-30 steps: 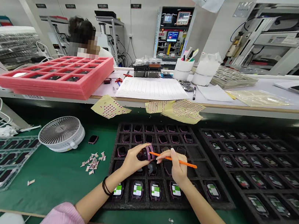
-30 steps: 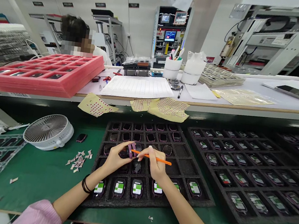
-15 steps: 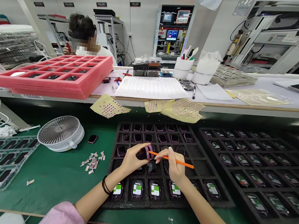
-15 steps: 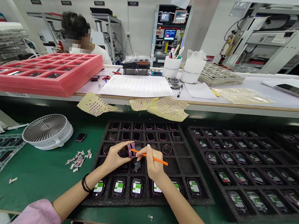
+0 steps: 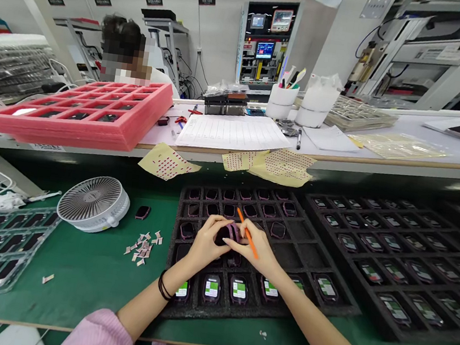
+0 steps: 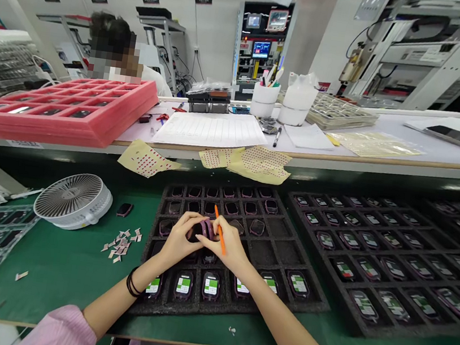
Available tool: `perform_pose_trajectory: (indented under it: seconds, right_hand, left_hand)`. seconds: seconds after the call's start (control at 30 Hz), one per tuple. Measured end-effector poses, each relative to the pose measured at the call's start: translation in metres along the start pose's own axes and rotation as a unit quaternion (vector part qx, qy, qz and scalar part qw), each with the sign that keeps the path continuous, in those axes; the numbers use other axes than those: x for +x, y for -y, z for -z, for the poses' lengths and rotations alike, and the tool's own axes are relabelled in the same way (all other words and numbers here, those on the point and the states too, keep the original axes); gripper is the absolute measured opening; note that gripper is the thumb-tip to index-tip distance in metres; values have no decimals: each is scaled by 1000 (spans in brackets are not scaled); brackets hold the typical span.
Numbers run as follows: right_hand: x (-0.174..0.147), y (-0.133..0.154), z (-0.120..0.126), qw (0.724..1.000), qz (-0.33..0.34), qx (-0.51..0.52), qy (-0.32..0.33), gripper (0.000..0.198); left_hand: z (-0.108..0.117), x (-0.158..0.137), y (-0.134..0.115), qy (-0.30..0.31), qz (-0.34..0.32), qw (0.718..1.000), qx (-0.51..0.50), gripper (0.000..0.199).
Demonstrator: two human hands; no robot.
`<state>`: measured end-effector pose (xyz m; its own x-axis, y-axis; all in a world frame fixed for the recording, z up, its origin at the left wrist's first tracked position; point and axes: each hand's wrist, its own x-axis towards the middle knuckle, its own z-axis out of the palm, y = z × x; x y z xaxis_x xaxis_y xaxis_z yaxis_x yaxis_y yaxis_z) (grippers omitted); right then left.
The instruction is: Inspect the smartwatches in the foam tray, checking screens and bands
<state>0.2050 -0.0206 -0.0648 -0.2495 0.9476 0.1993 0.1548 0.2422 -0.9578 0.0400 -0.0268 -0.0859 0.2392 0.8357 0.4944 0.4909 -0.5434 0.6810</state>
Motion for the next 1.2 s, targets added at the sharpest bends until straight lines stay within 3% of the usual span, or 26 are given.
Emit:
perform_pose_trajectory:
  seconds: [0.1, 0.33, 0.63, 0.77, 0.93, 1.1, 1.2]
  right_hand:
    - [2, -6, -1, 1000, -16, 8, 7, 46]
    - [4, 1, 6, 978, -82, 192, 2, 50]
    - [3, 4, 5, 967, -103, 235, 0, 51]
    - [3, 4, 7, 957, -113, 268, -2, 44]
    - [4, 2, 8, 955, -87, 284, -17, 44]
    - [5, 1, 6, 958, -87, 274, -11, 45]
    - [2, 0, 17, 966, -76, 244, -25, 45]
  left_hand:
    - [0, 0, -2, -6, -24, 1000, 4, 49]
    - [4, 2, -7, -50, -39, 998, -29, 55]
    - [6, 3, -10, -56, -47, 997, -21, 48]
    - [6, 2, -11, -67, -9, 997, -30, 45]
    - [4, 3, -5, -125, 65, 987, -79, 48]
    - [3, 5, 3, -141, 86, 980, -109, 49]
    - [1, 6, 5, -130, 92, 980, -121, 48]
